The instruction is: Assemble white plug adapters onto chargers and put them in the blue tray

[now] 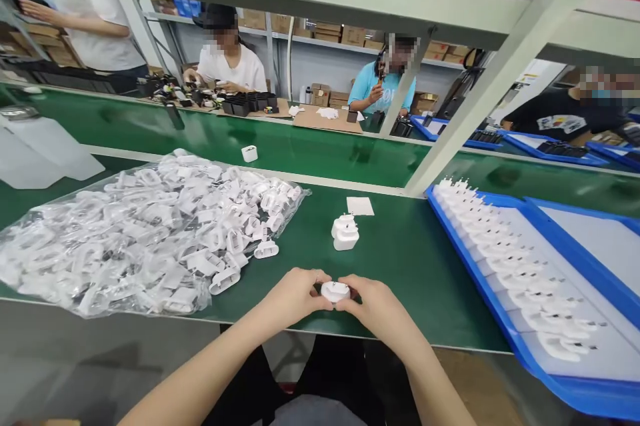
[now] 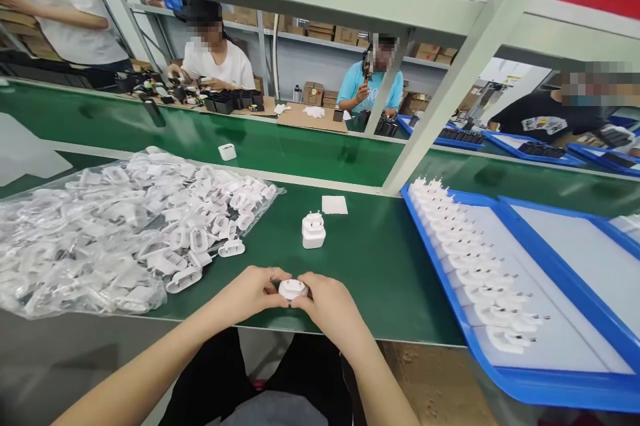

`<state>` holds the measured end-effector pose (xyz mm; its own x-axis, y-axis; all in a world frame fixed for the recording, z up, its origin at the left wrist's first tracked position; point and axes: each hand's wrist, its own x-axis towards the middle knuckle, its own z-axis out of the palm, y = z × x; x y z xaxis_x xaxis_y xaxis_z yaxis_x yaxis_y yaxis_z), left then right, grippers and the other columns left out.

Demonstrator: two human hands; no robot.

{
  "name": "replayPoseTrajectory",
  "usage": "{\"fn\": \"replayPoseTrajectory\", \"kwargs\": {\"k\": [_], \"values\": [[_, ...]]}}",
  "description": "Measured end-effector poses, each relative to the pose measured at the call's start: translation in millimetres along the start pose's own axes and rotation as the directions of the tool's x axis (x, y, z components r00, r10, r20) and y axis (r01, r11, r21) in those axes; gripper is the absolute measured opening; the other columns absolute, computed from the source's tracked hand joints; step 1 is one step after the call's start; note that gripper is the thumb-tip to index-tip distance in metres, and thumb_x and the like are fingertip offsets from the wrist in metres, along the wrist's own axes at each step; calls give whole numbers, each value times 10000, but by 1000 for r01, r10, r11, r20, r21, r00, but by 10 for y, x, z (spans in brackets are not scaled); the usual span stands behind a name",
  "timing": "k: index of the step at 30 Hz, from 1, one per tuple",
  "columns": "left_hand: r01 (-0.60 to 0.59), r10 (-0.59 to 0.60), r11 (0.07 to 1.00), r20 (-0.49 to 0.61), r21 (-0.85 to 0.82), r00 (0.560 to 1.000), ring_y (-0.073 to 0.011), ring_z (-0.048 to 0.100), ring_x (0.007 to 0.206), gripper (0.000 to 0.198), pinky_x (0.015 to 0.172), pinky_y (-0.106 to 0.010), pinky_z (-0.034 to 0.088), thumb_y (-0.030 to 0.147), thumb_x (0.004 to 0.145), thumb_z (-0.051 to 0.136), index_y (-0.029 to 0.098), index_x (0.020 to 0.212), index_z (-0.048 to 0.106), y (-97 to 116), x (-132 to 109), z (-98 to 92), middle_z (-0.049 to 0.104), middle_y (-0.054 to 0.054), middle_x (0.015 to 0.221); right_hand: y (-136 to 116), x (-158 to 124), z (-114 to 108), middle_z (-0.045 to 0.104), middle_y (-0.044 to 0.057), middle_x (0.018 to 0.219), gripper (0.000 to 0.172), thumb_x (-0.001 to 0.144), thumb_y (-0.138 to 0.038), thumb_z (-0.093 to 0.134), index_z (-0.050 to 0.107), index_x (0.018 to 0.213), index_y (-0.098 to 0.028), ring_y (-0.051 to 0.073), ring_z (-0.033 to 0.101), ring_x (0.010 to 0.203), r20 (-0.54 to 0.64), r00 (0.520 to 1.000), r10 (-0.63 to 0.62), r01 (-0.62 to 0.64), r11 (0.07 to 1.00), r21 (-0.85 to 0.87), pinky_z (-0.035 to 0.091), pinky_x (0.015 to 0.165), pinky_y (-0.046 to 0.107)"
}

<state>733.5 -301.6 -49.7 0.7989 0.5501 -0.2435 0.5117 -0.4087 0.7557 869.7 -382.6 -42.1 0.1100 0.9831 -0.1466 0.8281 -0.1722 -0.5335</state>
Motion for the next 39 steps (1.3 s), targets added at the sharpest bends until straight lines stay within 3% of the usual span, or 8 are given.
{"fn": "replayPoseTrajectory", "kwargs": {"k": [4,8,15,19,24,31,35,39], "values": [[95,-114,931,33,352,993,-180,539,586,105,492,-229,356,182,537,584,169,641,590,233,144,-68,586,-23,599,-57,61,-38,591,-10,668,79,653,-202,477,546,691,-200,124,511,589,65,997,31,-27,997,-71,306,488,199],[135,-249,817,132,561,959,-217,541,571,174,472,-254,371,150,406,668,141,562,591,412,284,-139,580,-58,570,-111,94,-80,588,-2,630,57,639,-186,483,539,630,-188,130,512,562,104,994,36,-21,989,-144,296,463,199],[53,-27,960,-99,276,995,-189,536,759,350,613,-253,397,345,593,541,202,911,510,160,334,68,580,-27,844,181,151,-228,594,-4,685,180,657,-256,464,531,820,-221,142,532,612,-69,996,49,-57,991,-125,343,510,213],[150,-93,933,-185,326,978,-234,497,850,611,659,-297,395,412,580,527,155,1102,342,116,427,153,497,-93,1017,319,258,-294,597,3,670,213,675,-259,439,514,868,-205,150,537,612,-141,990,29,-53,984,-171,359,516,226],[295,-199,813,-236,502,951,-283,363,1002,663,756,-340,347,351,547,578,95,1110,340,200,610,-126,420,-152,1091,375,350,-245,617,13,726,244,693,-232,415,460,928,-187,163,556,655,-201,980,5,-38,986,-162,382,545,245],[532,-197,677,-572,508,796,-313,248,1067,628,831,-460,199,274,592,546,111,1142,289,60,1036,-761,273,-163,1199,531,379,-136,623,9,739,242,681,-282,425,404,908,-199,160,573,705,-236,972,6,11,997,72,416,621,270],[620,-209,687,-714,379,668,-294,291,1043,611,846,-411,182,239,600,543,83,1133,289,-156,1361,-1106,308,-178,1166,661,346,-164,621,-11,736,262,671,-290,437,379,916,-216,137,578,698,-238,971,13,47,968,246,424,667,258],[663,-275,709,-771,241,574,-265,356,1006,610,820,-351,239,239,616,526,29,1127,267,-350,1724,-1433,372,-198,1102,781,316,-208,615,3,718,260,684,-348,412,386,909,-221,150,582,666,-318,945,76,-14,981,193,442,600,246]]}}
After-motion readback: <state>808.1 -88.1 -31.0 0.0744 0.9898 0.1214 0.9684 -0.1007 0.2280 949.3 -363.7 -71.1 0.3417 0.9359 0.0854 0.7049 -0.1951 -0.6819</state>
